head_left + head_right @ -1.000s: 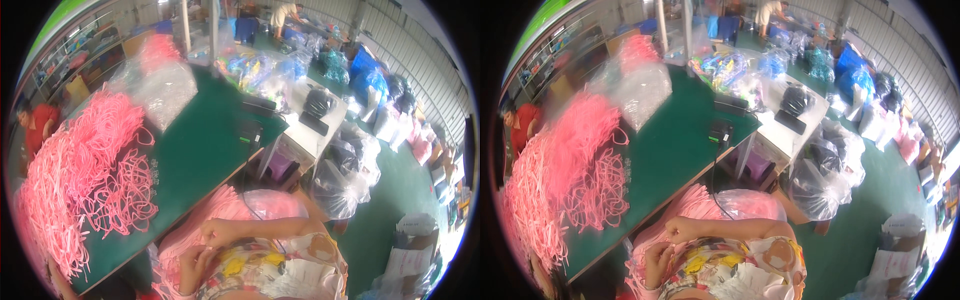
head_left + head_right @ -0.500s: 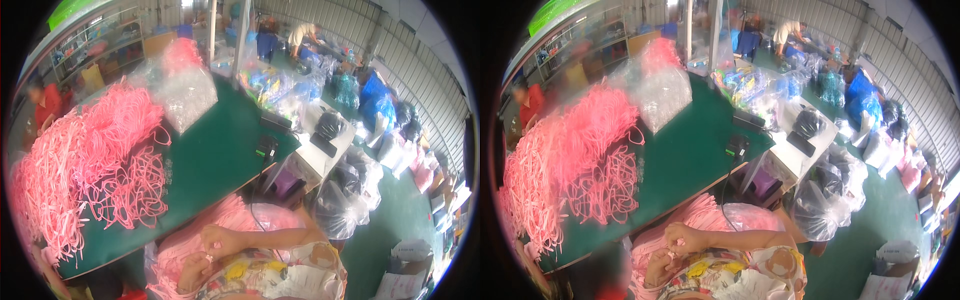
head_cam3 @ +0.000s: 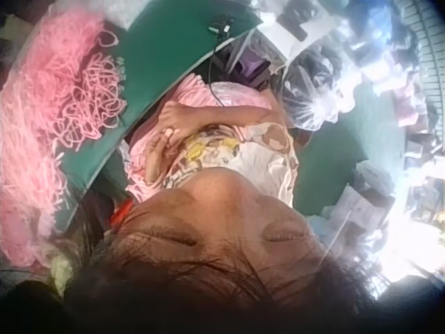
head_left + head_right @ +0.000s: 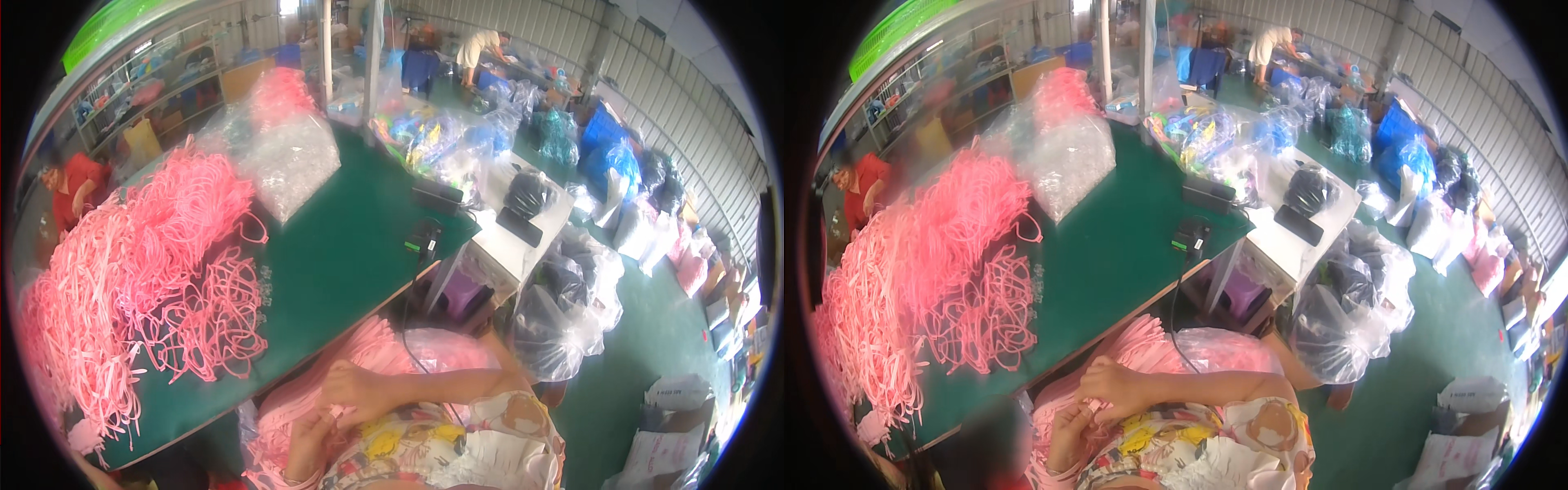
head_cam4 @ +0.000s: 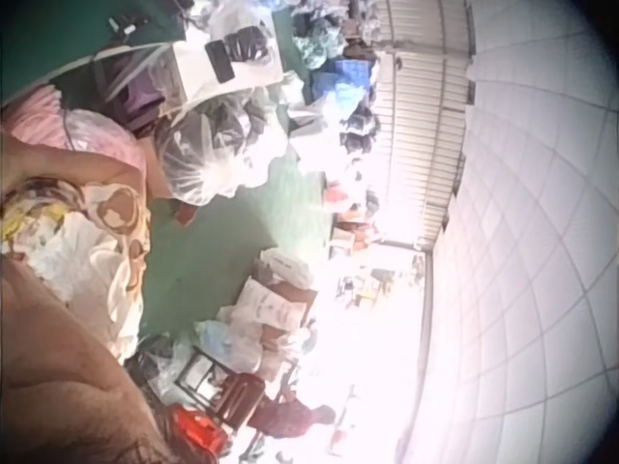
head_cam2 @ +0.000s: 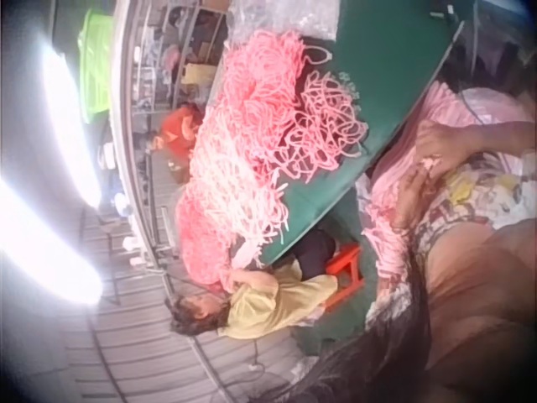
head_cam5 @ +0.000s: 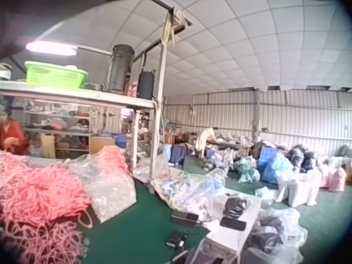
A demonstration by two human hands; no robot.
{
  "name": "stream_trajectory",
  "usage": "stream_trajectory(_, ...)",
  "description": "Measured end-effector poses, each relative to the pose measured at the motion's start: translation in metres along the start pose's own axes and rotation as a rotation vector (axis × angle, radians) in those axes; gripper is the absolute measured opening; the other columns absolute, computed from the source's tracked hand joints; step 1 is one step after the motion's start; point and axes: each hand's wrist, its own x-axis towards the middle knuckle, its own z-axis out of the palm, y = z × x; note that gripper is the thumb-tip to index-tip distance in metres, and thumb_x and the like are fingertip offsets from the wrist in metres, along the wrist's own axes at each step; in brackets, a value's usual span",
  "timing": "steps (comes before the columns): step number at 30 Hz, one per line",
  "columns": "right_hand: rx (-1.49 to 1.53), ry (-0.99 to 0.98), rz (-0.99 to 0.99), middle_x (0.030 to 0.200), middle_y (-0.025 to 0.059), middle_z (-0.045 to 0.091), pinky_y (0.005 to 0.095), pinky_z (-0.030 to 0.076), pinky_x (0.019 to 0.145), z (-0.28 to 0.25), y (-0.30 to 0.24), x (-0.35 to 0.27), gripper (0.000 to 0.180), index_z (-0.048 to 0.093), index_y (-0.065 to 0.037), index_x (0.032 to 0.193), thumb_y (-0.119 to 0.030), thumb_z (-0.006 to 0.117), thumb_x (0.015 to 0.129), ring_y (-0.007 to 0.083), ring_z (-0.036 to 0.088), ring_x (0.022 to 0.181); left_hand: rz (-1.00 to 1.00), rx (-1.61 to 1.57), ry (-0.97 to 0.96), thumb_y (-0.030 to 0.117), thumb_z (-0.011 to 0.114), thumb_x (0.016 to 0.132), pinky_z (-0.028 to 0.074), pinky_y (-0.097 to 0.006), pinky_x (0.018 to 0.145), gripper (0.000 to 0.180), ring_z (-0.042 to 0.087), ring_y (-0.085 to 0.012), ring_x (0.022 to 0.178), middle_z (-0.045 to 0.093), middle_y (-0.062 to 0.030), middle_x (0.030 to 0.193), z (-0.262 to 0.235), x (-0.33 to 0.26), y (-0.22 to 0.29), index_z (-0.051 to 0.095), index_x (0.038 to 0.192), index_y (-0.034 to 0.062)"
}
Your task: The person sits at a green table in a factory setting, repeatedly picking up pink elastic straps and small clear plastic clips. They insert the ends of the straps into the clips to secure them, then place the finished items onto a pile on the table.
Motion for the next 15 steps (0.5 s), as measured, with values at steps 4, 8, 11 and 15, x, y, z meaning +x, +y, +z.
stream_trajectory(4,0.037,-0.013,0.006,0.082,0.0061,0.059,0.0413,0.04,0.077,0.014,0.019,-0.007,0.025,0.065,-0.01,0.092,-0.028,0.067,0.075,0.0273,0.055,0.081,0.001,0.04,-0.011,0.014,0.056,0.092,0.048,-0.025,0.06,0.024,0.054,-0.0092,0.063,0.06,-0.0022,0.075,0.024,-0.004,0.022,0.063,0.105,-0.0051)
stream_trajectory(8,0.064,0.033,0.054,0.086,0.0077,0.064,0.0395,0.044,0.077,0.013,0.023,-0.003,0.028,0.068,-0.009,0.095,-0.029,0.07,0.075,0.0289,0.059,0.083,-0.016,0.142,0.053,0.012,0.058,0.091,0.046,-0.023,0.063,0.022,0.058,-0.0097,0.072,0.064,-0.0039,0.085,0.007,-0.004,0.025,0.064,0.102,-0.0053)
stream_trajectory(11,0.231,-0.017,0.326,0.088,0.0082,0.066,0.0367,0.047,0.075,-0.005,0.0,0.014,0.028,0.068,-0.007,0.095,-0.023,0.075,0.073,0.0256,0.062,0.079,0.457,0.581,0.1,0.009,0.058,0.089,0.046,-0.029,0.061,0.021,0.058,-0.0163,0.068,0.064,-0.0092,0.08,-0.008,0.009,0.015,0.064,0.104,-0.0036)
stream_trajectory(15,0.24,-0.013,0.419,0.089,0.0087,0.068,0.0328,0.048,0.076,-0.007,0.0,0.024,0.027,0.067,-0.004,0.096,-0.015,0.076,0.074,0.0219,0.063,0.081,0.798,0.93,0.235,0.003,0.061,0.084,0.047,-0.039,0.062,0.014,0.06,-0.0332,0.069,0.061,-0.018,0.078,-0.008,0.013,0.016,0.062,0.095,-0.003)
